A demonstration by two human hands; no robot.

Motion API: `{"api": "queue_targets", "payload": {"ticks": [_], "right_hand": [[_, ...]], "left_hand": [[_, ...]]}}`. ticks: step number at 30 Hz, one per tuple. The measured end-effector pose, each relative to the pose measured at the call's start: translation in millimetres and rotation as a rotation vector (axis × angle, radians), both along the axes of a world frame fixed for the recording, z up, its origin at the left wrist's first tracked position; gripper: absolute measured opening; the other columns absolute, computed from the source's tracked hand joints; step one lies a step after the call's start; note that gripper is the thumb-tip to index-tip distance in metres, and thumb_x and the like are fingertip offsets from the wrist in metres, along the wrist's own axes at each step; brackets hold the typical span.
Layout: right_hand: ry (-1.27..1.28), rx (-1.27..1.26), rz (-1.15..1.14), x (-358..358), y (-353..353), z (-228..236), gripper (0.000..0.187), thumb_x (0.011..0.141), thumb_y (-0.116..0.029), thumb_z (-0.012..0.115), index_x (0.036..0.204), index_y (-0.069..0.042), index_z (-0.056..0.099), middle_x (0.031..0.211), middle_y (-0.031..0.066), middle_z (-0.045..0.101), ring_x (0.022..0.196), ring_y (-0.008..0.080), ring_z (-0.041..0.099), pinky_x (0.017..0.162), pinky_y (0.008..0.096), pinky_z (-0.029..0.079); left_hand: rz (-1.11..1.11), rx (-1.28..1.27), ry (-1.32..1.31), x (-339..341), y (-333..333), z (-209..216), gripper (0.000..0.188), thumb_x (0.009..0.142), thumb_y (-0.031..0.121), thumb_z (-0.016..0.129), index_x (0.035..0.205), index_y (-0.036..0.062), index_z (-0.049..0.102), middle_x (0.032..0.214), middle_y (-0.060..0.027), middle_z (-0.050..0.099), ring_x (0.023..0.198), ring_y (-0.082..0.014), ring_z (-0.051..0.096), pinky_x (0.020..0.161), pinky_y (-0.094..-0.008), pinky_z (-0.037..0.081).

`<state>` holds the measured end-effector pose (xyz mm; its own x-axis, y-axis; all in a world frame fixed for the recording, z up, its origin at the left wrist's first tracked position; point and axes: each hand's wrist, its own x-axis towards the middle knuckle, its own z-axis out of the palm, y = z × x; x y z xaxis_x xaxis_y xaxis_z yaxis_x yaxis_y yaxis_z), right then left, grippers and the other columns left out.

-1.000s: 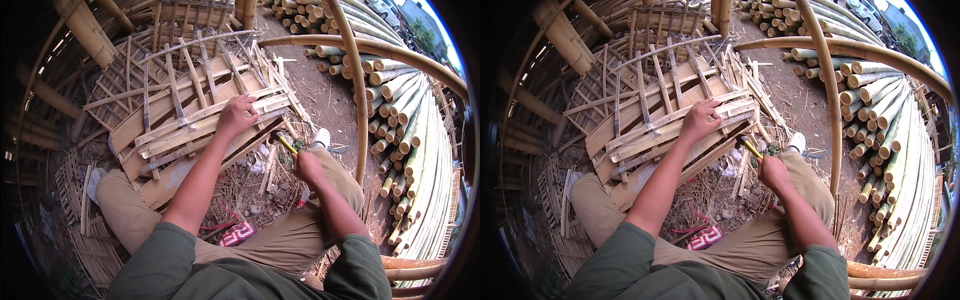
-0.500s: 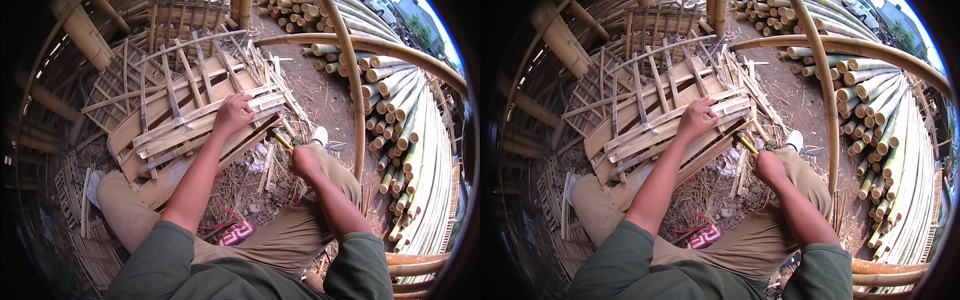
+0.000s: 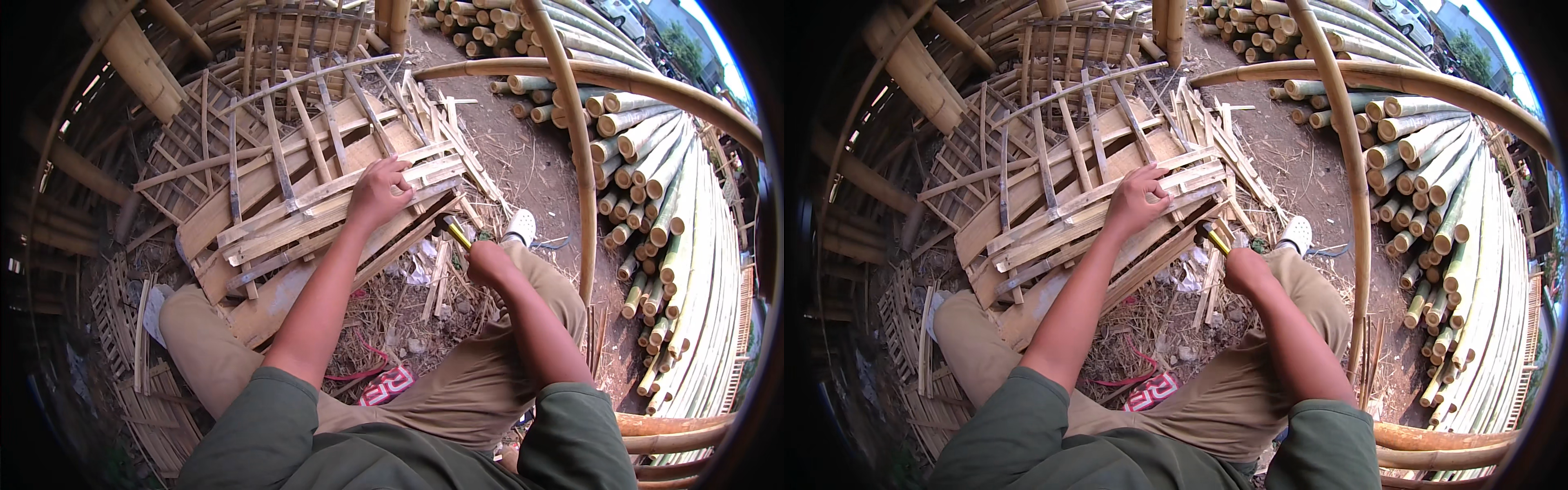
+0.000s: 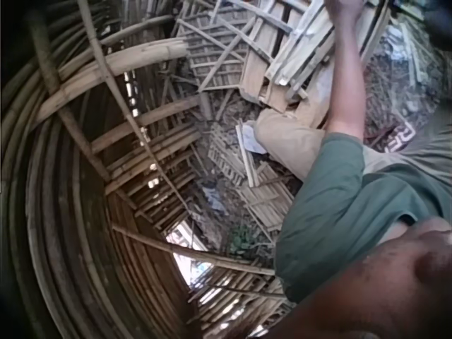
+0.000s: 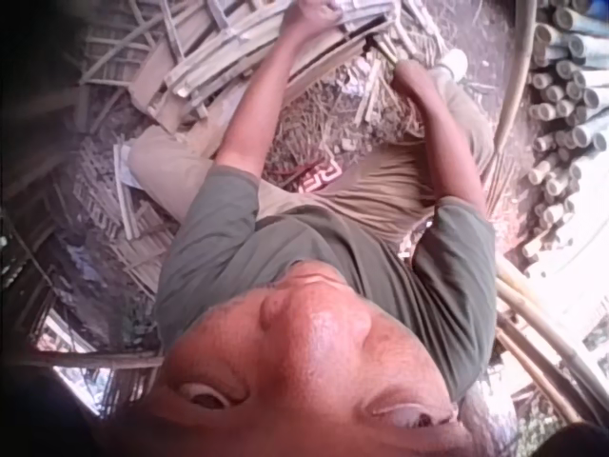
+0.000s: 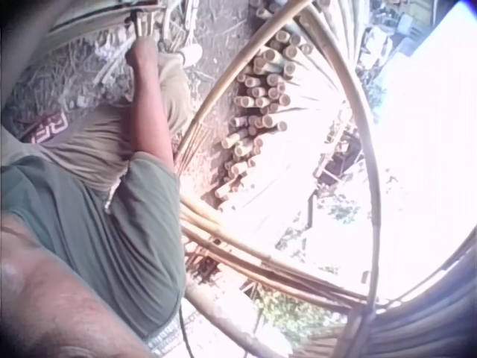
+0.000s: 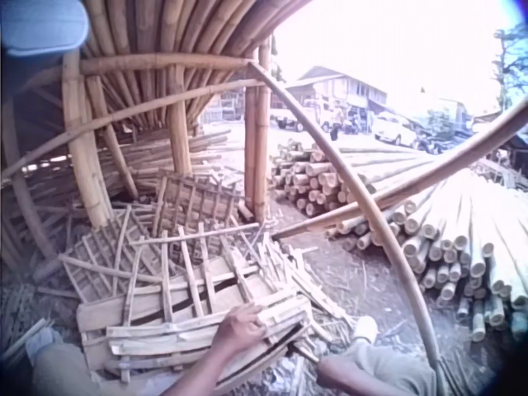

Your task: The person aligns bamboo strips on a wooden base and fastens them together by driving nails with a hammer.

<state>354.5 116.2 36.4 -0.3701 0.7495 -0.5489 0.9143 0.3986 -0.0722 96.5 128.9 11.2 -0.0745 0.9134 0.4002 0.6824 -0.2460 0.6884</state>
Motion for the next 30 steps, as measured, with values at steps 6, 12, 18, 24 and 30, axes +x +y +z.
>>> {"api": "queue_targets", "payload": {"ticks": [6,12,18,24,30], "right_hand": [[-0.041,0.044,-0.107,-25.0,3.9,11.0,0.026,0.084,-0.011,0.058,0.102,-0.001,0.073,0.107,0.0213,0.071,0.098,0.0368,0.071,0.085,0.0442,0.057],[-0.109,0.07,-0.16,-38.4,1.3,33.7,0.027,0.086,-0.015,0.058,0.106,-0.003,0.073,0.109,0.0188,0.072,0.1,0.0343,0.071,0.085,0.0414,0.058],[-0.092,0.047,-0.188,-33.3,0.8,47.2,0.036,0.09,-0.035,0.066,0.107,-0.004,0.073,0.11,0.0169,0.072,0.103,0.0324,0.07,0.086,0.042,0.056],[-0.077,0.025,-0.206,-37.4,7.6,40.4,0.045,0.092,-0.043,0.066,0.109,-0.002,0.071,0.111,0.0186,0.071,0.105,0.0335,0.069,0.087,0.0415,0.055],[0.0,0.034,-0.18,-39.2,22.1,19.9,0.055,0.096,-0.049,0.057,0.108,0.004,0.07,0.11,0.0232,0.07,0.103,0.0345,0.069,0.086,0.0415,0.055]], "left_hand": [[-0.005,-0.019,-0.017,2.2,-1.3,4.1,0.015,0.078,0.015,0.075,0.066,0.0079,0.068,0.128,-0.0035,0.067,0.133,-0.0284,0.052,0.113,-0.0389,0.039],[0.013,-0.029,0.003,0.4,-0.9,4.7,0.016,0.079,0.016,0.075,0.067,0.0075,0.067,0.128,-0.0034,0.067,0.133,-0.0278,0.051,0.113,-0.0389,0.039],[0.01,-0.031,-0.003,1.6,-0.8,4.9,0.017,0.079,0.016,0.074,0.067,0.0077,0.067,0.128,-0.0035,0.067,0.133,-0.028,0.052,0.113,-0.0388,0.039],[0.015,-0.035,-0.015,0.0,-1.7,5.1,0.017,0.079,0.017,0.075,0.067,0.0076,0.067,0.128,-0.0036,0.067,0.133,-0.0284,0.051,0.113,-0.0385,0.038],[-0.002,-0.02,-0.009,0.2,-1.7,5.1,0.018,0.08,0.018,0.077,0.069,0.0074,0.067,0.131,-0.0076,0.066,0.136,-0.027,0.05,0.113,-0.0378,0.039]]}}
